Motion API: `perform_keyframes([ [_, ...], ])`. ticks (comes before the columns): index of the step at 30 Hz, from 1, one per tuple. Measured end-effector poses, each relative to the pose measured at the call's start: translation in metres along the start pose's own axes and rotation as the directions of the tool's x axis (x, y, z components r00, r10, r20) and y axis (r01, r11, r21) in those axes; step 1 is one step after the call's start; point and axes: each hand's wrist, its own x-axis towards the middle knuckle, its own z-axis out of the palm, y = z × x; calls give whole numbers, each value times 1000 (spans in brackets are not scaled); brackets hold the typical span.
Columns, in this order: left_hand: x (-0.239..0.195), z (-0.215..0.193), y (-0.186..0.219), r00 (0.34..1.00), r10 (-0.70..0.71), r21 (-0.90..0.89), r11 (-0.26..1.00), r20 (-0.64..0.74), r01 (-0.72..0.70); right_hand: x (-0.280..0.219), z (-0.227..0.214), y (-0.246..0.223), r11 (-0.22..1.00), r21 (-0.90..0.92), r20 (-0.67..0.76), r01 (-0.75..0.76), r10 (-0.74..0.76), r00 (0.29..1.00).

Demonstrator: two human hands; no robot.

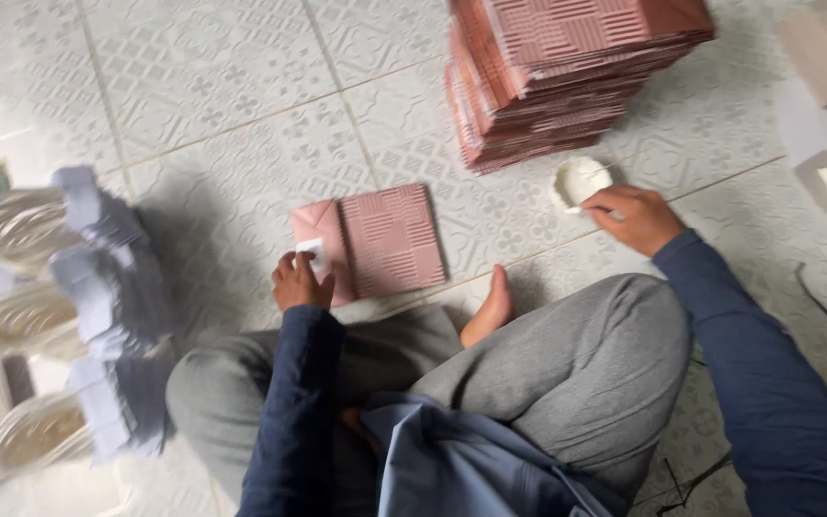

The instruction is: The person sits on the floor and assembles patterned paper gift bags. They apply glue to white paper tabs, attach them to the bag, and thread white rope handles through the tabs to secure them. The finished bags are stacked on the floor.

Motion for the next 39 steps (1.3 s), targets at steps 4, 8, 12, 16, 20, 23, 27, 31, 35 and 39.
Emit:
perform_keyframes([
  [4, -4, 5, -10, 996, -86, -143, 986, -28, 81, 9, -21, -18, 993, 106, -45, -46, 51, 998],
  [8, -7, -27, 24, 977, -141, -102, 982, 162, 159, 40, -48, -79, 847, 498, -218, -184, 328, 919],
  [12, -7, -45, 41, 971, -161, -87, 980, 178, 178, 71, -37, -132, 571, 803, -231, -170, 562, 794],
  [16, 5, -6, 23, 971, -207, -242, 943, 119, 231, 99, -5, -187, 254, 944, -9, -212, 660, 751],
  [20, 7, 20, 11, 996, -86, -212, 974, -2, 84, 115, 45, -228, -8, 963, 204, -269, 676, 708],
  [23, 18, 41, 0, 998, -46, -178, 983, 30, 51, 122, 91, -257, -178, 927, 359, -330, 676, 643],
  [27, 21, 42, -2, 995, -76, -184, 979, 70, 88, 119, 159, -284, -490, 818, 570, -301, 621, 538],
  [31, 15, 24, 7, 996, -70, -186, 979, 54, 79, 111, 204, -294, -506, 816, 573, -280, 637, 516],
  [35, 13, 17, 8, 990, -123, -255, 957, 65, 136, 104, 217, -296, -306, 911, 406, -275, 777, 481],
  [39, 15, 17, 7, 989, -142, -294, 945, 36, 146, 100, 216, -298, 40, 935, 176, -351, 810, 560],
])
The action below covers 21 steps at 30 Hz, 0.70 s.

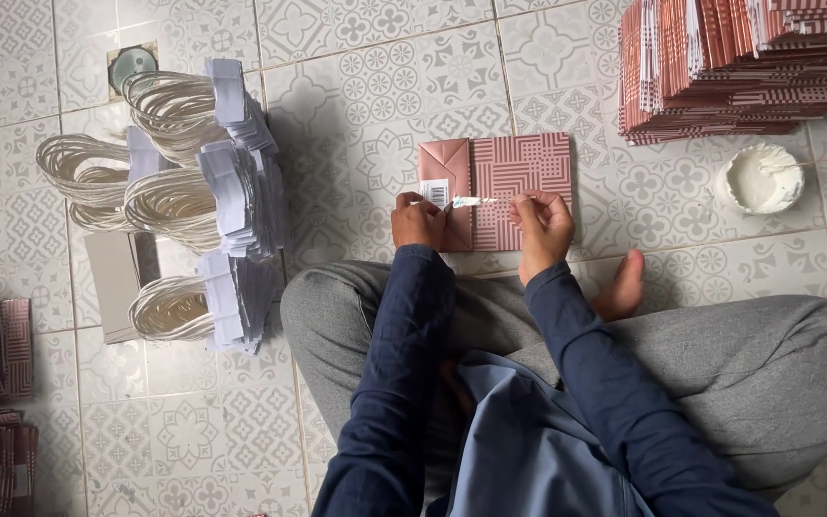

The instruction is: The person sits on the floor and assembles patterned paper gift bags. They apply glue to white paper tabs, attach them to the bag, and thread white rope handles through the tabs to secure them. The finished bags are stacked on the floor.

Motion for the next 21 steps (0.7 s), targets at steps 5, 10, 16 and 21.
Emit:
perform_keyframes([
  [5, -2, -5, 3, 1000, 5, -17, 1000, 5, -5, -6, 4, -1, 979, -158, 28, 132, -129, 991],
  [10, -2, -7, 4, 1000, 3, -28, 1000, 12, -3, -6, 5, 4, 967, -207, 29, 149, -146, 989],
  [16, -2, -5, 4, 1000, -19, -34, 999, 23, 20, -5, 7, 7, 967, -221, 45, 124, -117, 992],
  [21, 0, -3, 2, 999, -30, -36, 999, 35, 31, 1, 7, 16, 969, -225, 44, 104, -97, 994],
])
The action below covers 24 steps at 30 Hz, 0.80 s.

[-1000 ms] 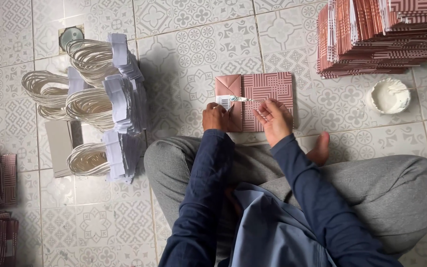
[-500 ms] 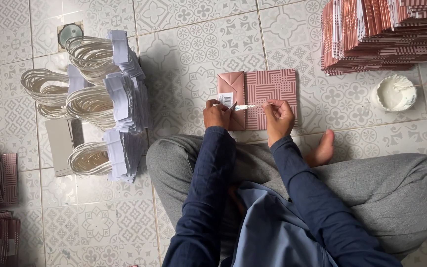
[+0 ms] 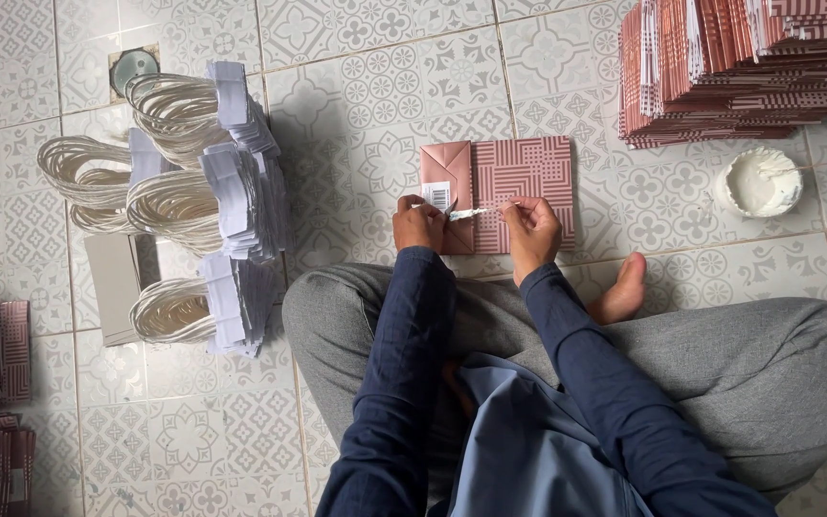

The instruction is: The person sits on the floor and assembles patterned paper gift bags. They apply glue to white paper tabs, attach them to the bag, and thread white rope handles through the tabs to secure them. The finished bags are stacked on the floor.

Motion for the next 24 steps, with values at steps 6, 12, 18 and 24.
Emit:
perform_keyframes([
  [6, -2, -3, 2, 1000, 1, -16, 1000, 9, -1, -3, 3, -6, 1000, 26, 6, -10, 9, 1000],
  [12, -4, -8, 5, 1000, 12, -19, 1000, 5, -12, -4, 5, -6, 999, 36, 13, -18, 17, 1000],
  [18, -7, -14, 11, 1000, 18, -32, 999, -4, -18, -3, 1, -14, 999, 33, -1, -4, 4, 1000],
  [24, -8, -16, 12, 1000, 16, -33, 999, -1, -16, 3, -6, -14, 999, 35, -9, -6, 6, 1000],
])
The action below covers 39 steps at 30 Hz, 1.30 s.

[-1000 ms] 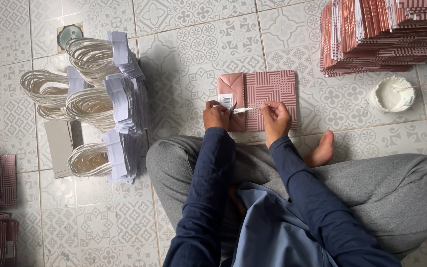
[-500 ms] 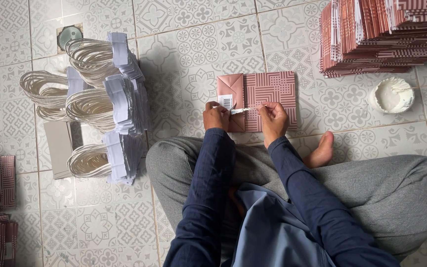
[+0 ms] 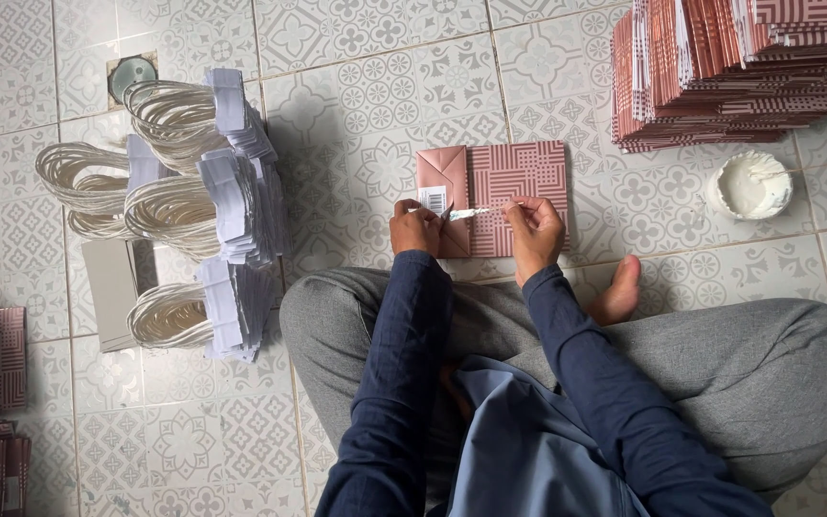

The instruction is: The person sits on the floor and assembles patterned paper gift bags. They apply glue to white paper tabs, attach them to the bag, and thread white rope handles through the tabs to secure them. The finished bags are stacked on the floor.

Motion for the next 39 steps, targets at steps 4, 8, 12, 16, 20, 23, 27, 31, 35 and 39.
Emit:
perform_keyframes([
  [4, 0, 1, -1, 1000, -1, -1, 1000, -8, 1, -2, 2, -3, 1000, 17, 5, -5, 5, 1000],
  [8, 0, 3, -3, 1000, -8, 9, 1000, -5, 8, 0, 5, 6, 1000, -26, 17, -12, 12, 1000],
  [12, 2, 6, -4, 1000, -4, 23, 1000, -12, 4, 0, 10, 9, 999, -46, 39, -6, 8, 999],
  [16, 1, 6, -3, 1000, -4, 25, 1000, -15, 4, 1, 12, 9, 999, -39, 31, -7, 8, 999],
  [20, 1, 4, -3, 1000, 4, 14, 1000, -8, -4, 4, 7, 6, 999, -38, 21, -8, 9, 1000],
  [23, 1, 4, -2, 1000, 1, 10, 1000, 0, -1, 4, 5, 3, 999, -36, 7, -6, 6, 1000],
  [27, 0, 2, -2, 1000, 4, 12, 1000, -3, -4, 4, 4, -1, 999, -40, -4, 0, 0, 1000],
  [31, 0, 2, 0, 1000, 3, 28, 1000, -6, -3, 1, 5, 0, 999, -47, 5, -7, 7, 1000],
  [35, 1, 5, -3, 1000, -6, 19, 1000, -1, 6, -1, 7, 1, 999, -38, 40, -10, 11, 999],
  [39, -1, 2, 0, 1000, -18, 25, 1000, 4, 18, 3, 6, 2, 1000, -4, 29, -16, 17, 999],
])
